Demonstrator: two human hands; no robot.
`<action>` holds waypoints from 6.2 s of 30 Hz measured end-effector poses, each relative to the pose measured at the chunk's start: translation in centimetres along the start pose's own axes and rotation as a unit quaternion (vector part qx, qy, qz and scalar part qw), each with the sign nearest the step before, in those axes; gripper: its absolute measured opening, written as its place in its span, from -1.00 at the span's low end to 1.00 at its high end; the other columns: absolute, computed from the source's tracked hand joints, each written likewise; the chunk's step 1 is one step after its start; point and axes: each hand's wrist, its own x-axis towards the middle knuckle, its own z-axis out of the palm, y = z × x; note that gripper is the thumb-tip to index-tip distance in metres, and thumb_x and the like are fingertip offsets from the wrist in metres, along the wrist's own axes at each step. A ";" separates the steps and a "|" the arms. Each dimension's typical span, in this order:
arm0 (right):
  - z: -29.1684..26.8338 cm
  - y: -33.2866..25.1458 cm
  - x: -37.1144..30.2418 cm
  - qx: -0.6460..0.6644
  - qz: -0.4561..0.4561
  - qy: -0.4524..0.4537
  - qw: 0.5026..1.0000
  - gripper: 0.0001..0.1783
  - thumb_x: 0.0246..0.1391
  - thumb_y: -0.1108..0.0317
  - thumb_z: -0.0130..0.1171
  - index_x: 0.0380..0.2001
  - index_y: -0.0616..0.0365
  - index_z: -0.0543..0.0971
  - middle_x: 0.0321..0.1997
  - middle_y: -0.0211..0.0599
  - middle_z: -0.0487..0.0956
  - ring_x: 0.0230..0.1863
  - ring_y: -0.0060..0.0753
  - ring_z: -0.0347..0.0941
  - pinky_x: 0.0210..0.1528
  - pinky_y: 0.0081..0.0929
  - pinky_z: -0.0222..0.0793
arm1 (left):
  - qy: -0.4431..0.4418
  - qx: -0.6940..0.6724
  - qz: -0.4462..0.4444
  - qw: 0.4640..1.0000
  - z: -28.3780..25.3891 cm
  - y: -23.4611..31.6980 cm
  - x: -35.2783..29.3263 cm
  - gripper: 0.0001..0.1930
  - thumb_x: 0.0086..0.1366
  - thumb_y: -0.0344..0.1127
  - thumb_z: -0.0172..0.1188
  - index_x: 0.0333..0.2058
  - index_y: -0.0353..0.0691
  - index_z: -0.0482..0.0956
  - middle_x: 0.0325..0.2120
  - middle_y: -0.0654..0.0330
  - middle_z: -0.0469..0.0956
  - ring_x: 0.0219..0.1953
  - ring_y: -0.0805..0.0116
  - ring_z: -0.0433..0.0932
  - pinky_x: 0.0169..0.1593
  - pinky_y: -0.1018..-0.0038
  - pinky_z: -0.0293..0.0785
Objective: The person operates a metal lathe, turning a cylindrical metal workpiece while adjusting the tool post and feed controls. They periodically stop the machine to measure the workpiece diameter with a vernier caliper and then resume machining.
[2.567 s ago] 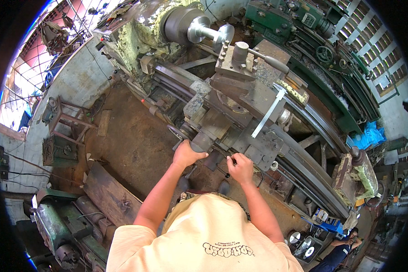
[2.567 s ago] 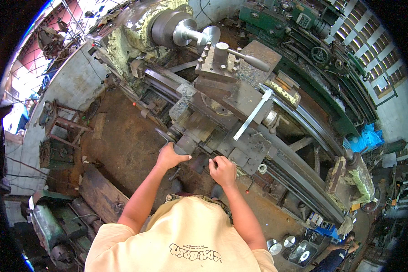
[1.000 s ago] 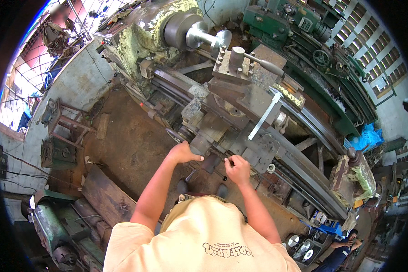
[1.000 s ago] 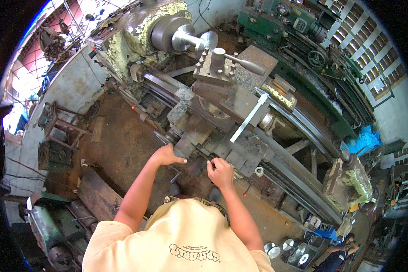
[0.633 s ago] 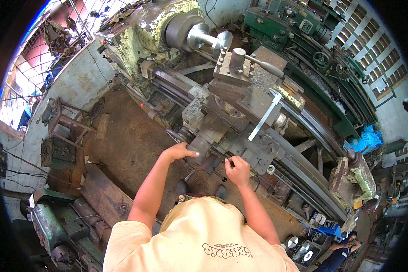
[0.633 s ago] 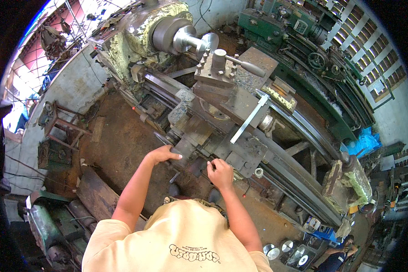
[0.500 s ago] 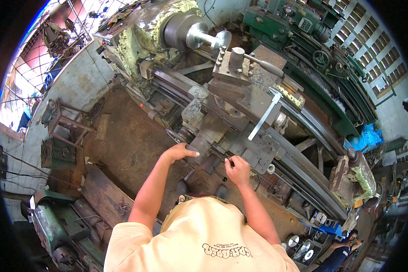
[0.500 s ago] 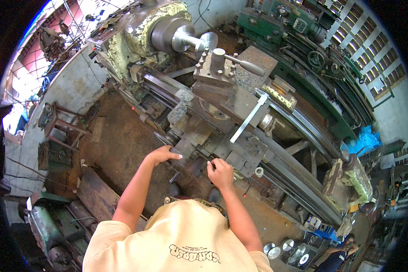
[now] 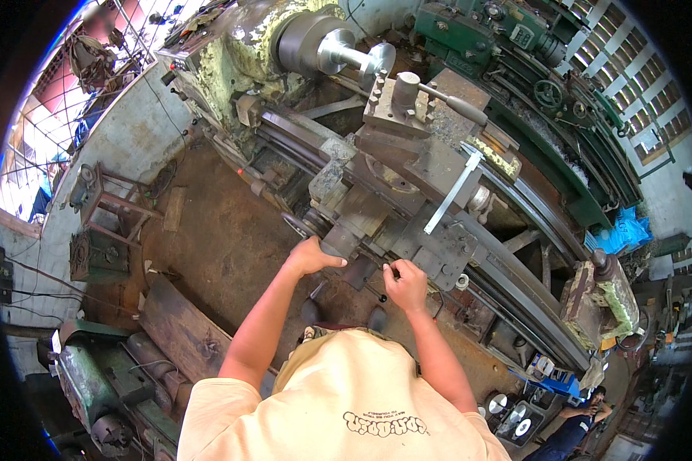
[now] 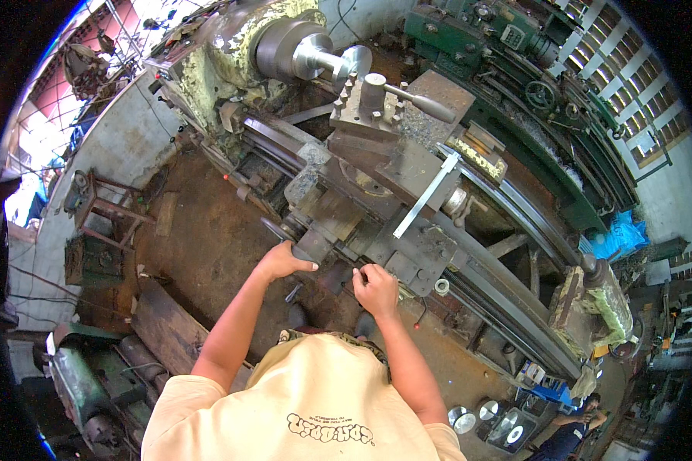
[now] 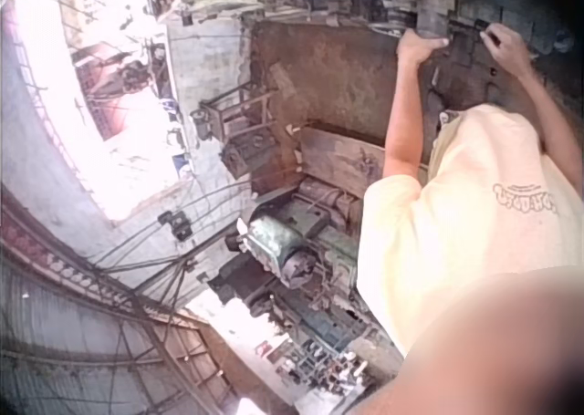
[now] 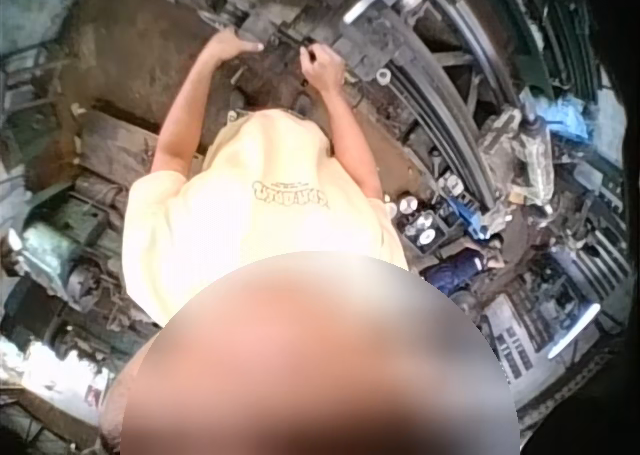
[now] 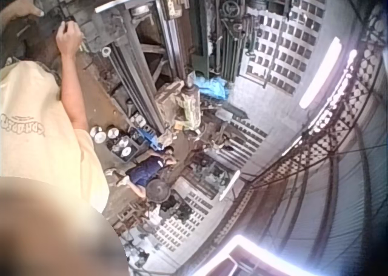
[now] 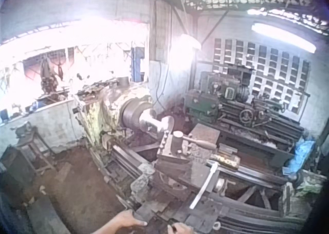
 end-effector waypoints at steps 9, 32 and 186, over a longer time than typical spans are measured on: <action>0.1 0.1 0.1 0.003 -0.001 -0.001 1.000 -0.79 0.12 0.31 0.37 -0.50 0.17 0.61 -0.47 -0.13 0.62 -0.49 0.05 0.56 -0.44 -0.12 0.45 | 0.029 0.084 -0.018 0.996 0.6 1.8 -1.1 0.09 -0.20 0.19 0.67 0.14 -0.58 0.45 0.11 -0.32 0.57 0.19 -0.16 0.58 0.26 0.18 0.50; -0.2 -0.2 0.1 0.001 -0.004 -0.002 1.000 -0.79 0.12 0.32 0.38 -0.51 0.16 0.60 -0.50 -0.18 0.61 -0.51 -0.01 0.56 -0.45 -0.17 0.46 | 0.183 0.221 -0.014 0.958 4.9 3.6 -3.5 0.11 -0.08 0.09 0.66 0.27 -0.48 0.25 0.15 -0.12 0.44 0.20 -0.05 0.47 0.24 0.17 0.47; -0.2 -0.2 -0.2 0.000 -0.010 -0.003 1.000 -0.79 0.13 0.31 0.37 -0.50 0.18 0.61 -0.47 -0.14 0.62 -0.50 0.05 0.56 -0.44 -0.14 0.46 | 0.233 0.176 0.049 0.955 6.1 1.8 -4.0 0.12 0.01 0.03 0.61 0.36 -0.47 0.16 0.27 -0.20 0.32 0.32 -0.15 0.32 0.37 0.06 0.29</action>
